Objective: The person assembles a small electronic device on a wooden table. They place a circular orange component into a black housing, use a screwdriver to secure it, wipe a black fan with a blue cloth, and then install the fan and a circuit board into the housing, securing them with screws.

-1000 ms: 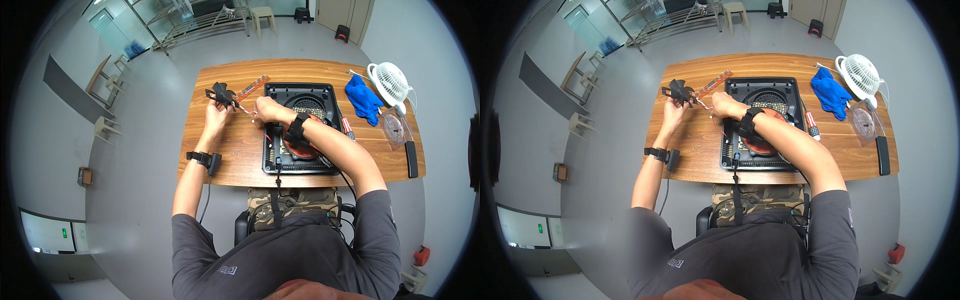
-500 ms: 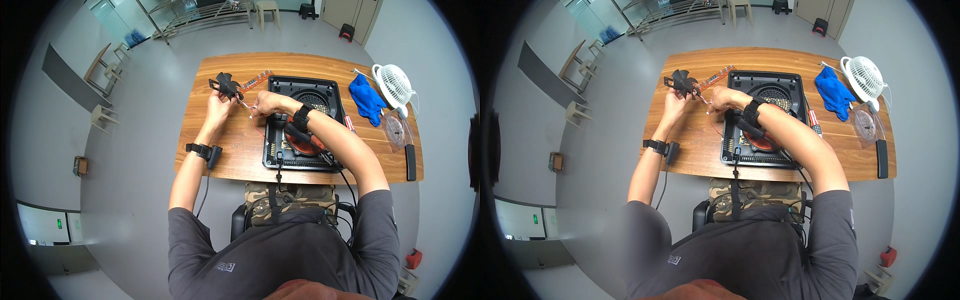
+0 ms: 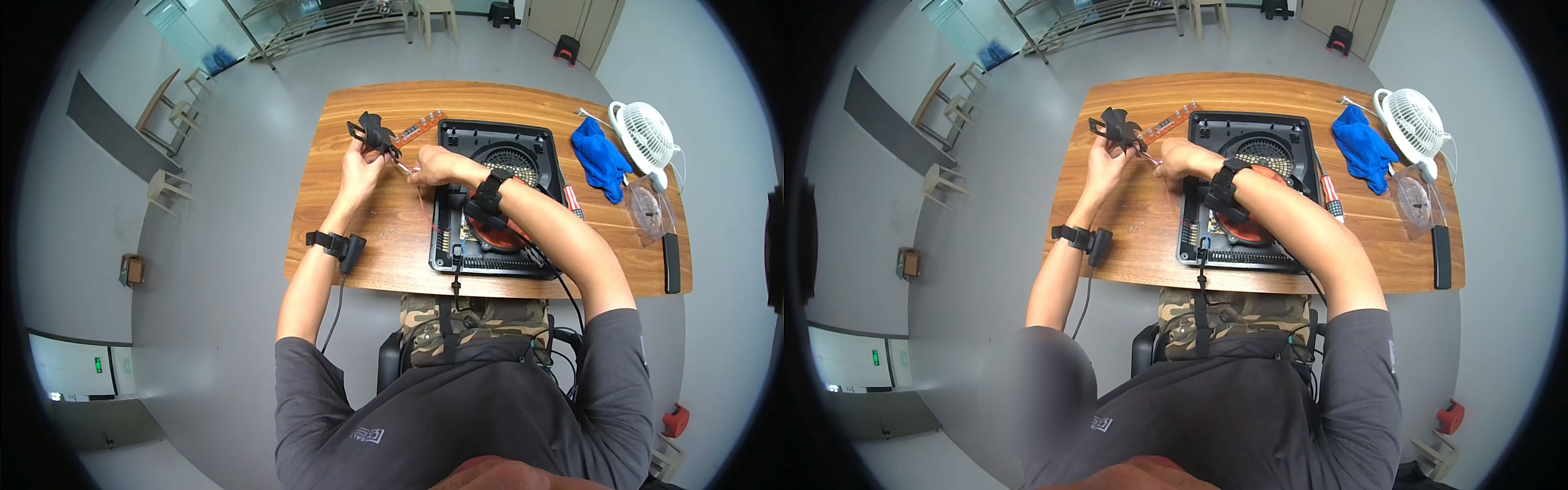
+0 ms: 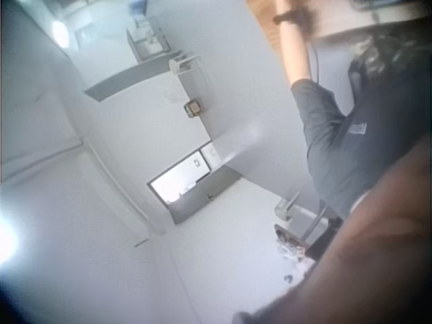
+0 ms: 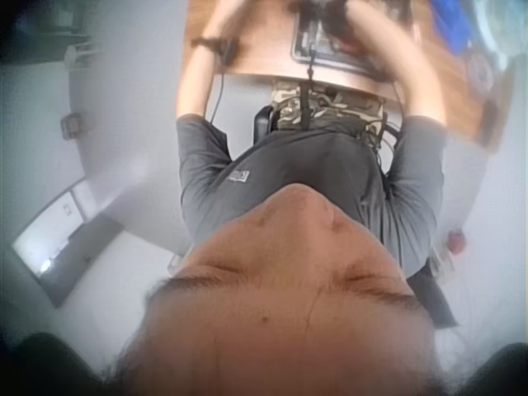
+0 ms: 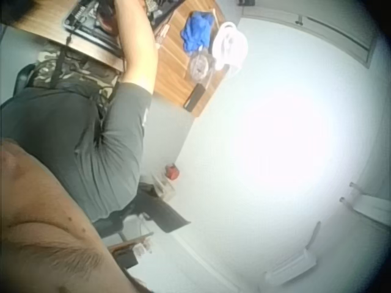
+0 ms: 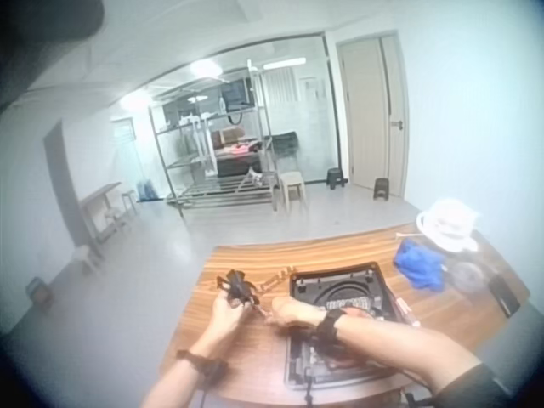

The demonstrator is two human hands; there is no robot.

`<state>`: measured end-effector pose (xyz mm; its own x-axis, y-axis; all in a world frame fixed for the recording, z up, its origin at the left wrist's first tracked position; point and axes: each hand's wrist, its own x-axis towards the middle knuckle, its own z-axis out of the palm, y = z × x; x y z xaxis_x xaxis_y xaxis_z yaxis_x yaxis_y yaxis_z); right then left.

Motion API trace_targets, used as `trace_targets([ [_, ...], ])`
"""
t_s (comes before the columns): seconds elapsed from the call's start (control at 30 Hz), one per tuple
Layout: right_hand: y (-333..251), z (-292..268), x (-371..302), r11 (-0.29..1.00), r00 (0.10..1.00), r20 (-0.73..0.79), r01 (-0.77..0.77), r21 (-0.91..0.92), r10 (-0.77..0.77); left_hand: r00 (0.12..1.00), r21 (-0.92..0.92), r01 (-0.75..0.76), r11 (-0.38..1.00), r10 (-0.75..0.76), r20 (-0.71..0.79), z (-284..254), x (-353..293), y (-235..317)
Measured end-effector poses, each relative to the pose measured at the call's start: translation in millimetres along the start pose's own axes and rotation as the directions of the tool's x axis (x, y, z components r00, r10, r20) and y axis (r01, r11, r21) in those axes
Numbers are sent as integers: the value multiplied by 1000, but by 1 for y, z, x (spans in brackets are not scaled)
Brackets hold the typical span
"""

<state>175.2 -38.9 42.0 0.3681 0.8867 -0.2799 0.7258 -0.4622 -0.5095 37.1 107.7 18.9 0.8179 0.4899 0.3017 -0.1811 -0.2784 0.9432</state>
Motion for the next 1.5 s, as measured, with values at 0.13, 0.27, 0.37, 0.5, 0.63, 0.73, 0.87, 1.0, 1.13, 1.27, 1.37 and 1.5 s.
trace_targets([
  [0.13, -4, 0, -2, 997, 998, -44, 51, 61, -49, 1000, 21, -26, 999, 26, -14, -1, 2, -7],
  [0.27, -7, -3, -19, 942, 990, -46, 140, 306, -132, 999, 36, -31, 999, 31, 13, 7, 2, 14],
  [0.37, -14, -16, -36, 954, 989, -2, 140, 264, -145, 992, 8, -128, 992, 128, 0, 12, 4, 39],
  [0.5, -5, -29, -56, 878, 993, 7, 104, 467, -121, 983, 10, -183, 983, 183, 12, 4, 8, 59],
  [0.63, 23, -48, -75, 841, 983, -65, 179, 511, -170, 978, -64, -199, 978, 203, 53, 18, 12, 92],
  [0.73, 48, -64, -89, 795, 971, -109, 237, 558, -213, 975, -74, -208, 975, 213, 64, 23, 11, 105],
  [0.87, 121, -104, -111, 984, 890, -446, 150, 97, -92, 972, -69, -223, 972, 227, 53, 28, 4, 116],
  [1.0, 260, -133, -161, 892, 712, -682, -405, -201, 169, 955, -136, -215, 967, 237, 177, 45, 1, 137],
  [1.13, 303, -126, -186, 731, 688, -509, -664, -156, 517, 938, -75, -187, 980, 201, 282, 53, 4, 141],
  [1.27, 320, -101, -180, 718, 673, -461, -688, -105, 578, 933, -103, -102, 990, 131, 336, 67, 7, 144],
  [1.37, 330, -94, -172, 728, 643, -535, -681, -73, 548, 888, -223, -6, 975, 107, 447, 69, 12, 140],
  [1.5, 342, -100, -176, 790, 584, -675, -613, -4, 451, 860, -309, 164, 937, 18, 510, 80, 11, 136],
])
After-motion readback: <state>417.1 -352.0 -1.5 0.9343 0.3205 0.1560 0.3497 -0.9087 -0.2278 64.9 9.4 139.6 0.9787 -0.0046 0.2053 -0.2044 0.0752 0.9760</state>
